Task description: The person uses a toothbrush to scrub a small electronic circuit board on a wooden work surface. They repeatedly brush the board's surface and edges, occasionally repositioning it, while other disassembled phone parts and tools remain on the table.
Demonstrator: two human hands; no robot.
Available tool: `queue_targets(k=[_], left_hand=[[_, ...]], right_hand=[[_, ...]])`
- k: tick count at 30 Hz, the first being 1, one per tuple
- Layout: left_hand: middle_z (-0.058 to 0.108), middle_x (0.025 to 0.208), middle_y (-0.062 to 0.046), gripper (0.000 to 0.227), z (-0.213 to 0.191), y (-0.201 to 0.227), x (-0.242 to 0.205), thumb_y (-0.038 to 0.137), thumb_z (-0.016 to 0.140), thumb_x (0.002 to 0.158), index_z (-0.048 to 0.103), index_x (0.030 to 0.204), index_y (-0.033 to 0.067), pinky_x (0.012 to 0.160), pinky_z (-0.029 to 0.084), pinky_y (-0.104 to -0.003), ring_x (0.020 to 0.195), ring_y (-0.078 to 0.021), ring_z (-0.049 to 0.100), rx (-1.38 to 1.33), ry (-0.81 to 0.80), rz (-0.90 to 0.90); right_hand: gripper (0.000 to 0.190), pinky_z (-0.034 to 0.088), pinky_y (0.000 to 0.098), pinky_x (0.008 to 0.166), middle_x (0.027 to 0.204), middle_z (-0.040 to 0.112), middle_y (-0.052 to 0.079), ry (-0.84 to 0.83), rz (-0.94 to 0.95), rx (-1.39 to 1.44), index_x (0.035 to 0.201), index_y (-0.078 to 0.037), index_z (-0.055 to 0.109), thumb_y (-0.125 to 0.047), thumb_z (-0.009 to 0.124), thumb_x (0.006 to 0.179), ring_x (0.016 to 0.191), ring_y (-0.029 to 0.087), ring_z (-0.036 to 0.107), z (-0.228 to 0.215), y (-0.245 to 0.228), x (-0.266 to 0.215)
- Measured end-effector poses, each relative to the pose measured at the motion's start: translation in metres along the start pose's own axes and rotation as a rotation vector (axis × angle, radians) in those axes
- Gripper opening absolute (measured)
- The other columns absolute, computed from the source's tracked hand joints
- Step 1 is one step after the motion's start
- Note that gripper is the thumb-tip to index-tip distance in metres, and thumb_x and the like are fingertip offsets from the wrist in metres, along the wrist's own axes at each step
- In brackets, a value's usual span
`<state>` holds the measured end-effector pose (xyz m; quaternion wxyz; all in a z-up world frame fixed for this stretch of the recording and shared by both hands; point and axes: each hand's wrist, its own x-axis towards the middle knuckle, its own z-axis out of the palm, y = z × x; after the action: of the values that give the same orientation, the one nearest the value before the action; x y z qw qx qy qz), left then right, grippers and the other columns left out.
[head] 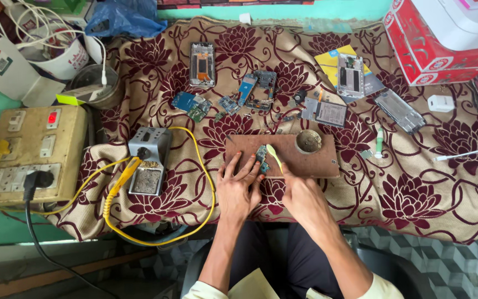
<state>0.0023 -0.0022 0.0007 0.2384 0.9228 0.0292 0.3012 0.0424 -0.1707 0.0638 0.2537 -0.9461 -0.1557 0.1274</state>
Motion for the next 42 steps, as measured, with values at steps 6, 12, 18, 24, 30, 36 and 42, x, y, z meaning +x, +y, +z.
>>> queue_targets(k=[6,12,18,24,30,36,42], left_hand=[[0.071,0.132,0.001,0.029,-0.001,0.001,0.001,0.026,0.075,0.086,0.081,0.111,0.0122,0.11,0.039,-0.055,0.136,-0.0265,0.054,0.006,0.001,0.005],[0.071,0.133,0.003,0.028,-0.001,0.001,-0.001,0.024,0.074,0.086,0.081,0.111,0.0121,0.112,0.039,-0.054,0.137,-0.0261,0.054,-0.008,0.002,-0.011],[0.07,0.134,0.004,0.027,-0.002,0.002,0.0,0.025,0.075,0.086,0.081,0.109,0.0125,0.112,0.039,-0.054,0.137,-0.0264,0.053,0.0,0.001,-0.009],[0.071,0.132,0.005,0.025,0.0,0.001,0.0,0.025,0.076,0.085,0.082,0.107,0.0138,0.112,0.039,-0.055,0.137,-0.0266,0.053,-0.009,-0.006,-0.013],[0.071,0.131,0.005,0.026,0.001,-0.002,0.0,0.025,0.076,0.085,0.082,0.108,0.0145,0.111,0.038,-0.055,0.137,-0.0278,0.052,-0.038,-0.022,-0.015],[0.072,0.13,0.004,0.027,-0.002,0.001,0.001,0.023,0.076,0.084,0.082,0.109,0.0146,0.111,0.038,-0.054,0.136,-0.0272,0.053,-0.044,0.0,-0.024],[0.072,0.13,0.005,0.026,0.001,0.0,0.0,0.023,0.076,0.083,0.082,0.107,0.0143,0.113,0.038,-0.054,0.136,-0.0267,0.054,-0.035,0.007,-0.032]], right_hand=[[0.059,0.057,0.0468,0.061,0.072,0.069,0.027,0.065,-0.097,-0.027,0.144,-0.007,0.055,-0.004,0.061,0.085,0.061,0.036,0.072,0.0,-0.015,0.017],[0.058,0.059,0.0461,0.064,0.077,0.074,0.023,-0.093,0.138,-0.004,0.148,-0.013,0.051,-0.003,0.055,0.091,0.066,0.033,0.076,-0.009,-0.006,0.008],[0.059,0.058,0.0456,0.073,0.084,0.074,0.023,-0.007,-0.03,0.02,0.14,-0.008,0.058,0.0,0.06,0.082,0.073,0.034,0.075,-0.004,0.001,0.001],[0.058,0.058,0.0462,0.069,0.079,0.071,0.027,-0.03,-0.015,-0.031,0.142,-0.009,0.056,-0.002,0.06,0.085,0.07,0.036,0.075,-0.001,0.003,-0.019],[0.055,0.058,0.047,0.066,0.078,0.07,0.027,-0.024,-0.101,0.005,0.142,-0.007,0.056,-0.003,0.056,0.087,0.068,0.036,0.074,-0.001,-0.006,-0.011],[0.056,0.056,0.0489,0.065,0.077,0.069,0.029,-0.017,-0.098,-0.052,0.145,-0.011,0.055,-0.004,0.055,0.089,0.065,0.038,0.072,-0.003,-0.014,0.008],[0.061,0.057,0.0463,0.062,0.073,0.071,0.025,-0.094,0.029,-0.042,0.146,-0.016,0.053,-0.004,0.055,0.086,0.06,0.033,0.074,-0.004,0.002,-0.017]])
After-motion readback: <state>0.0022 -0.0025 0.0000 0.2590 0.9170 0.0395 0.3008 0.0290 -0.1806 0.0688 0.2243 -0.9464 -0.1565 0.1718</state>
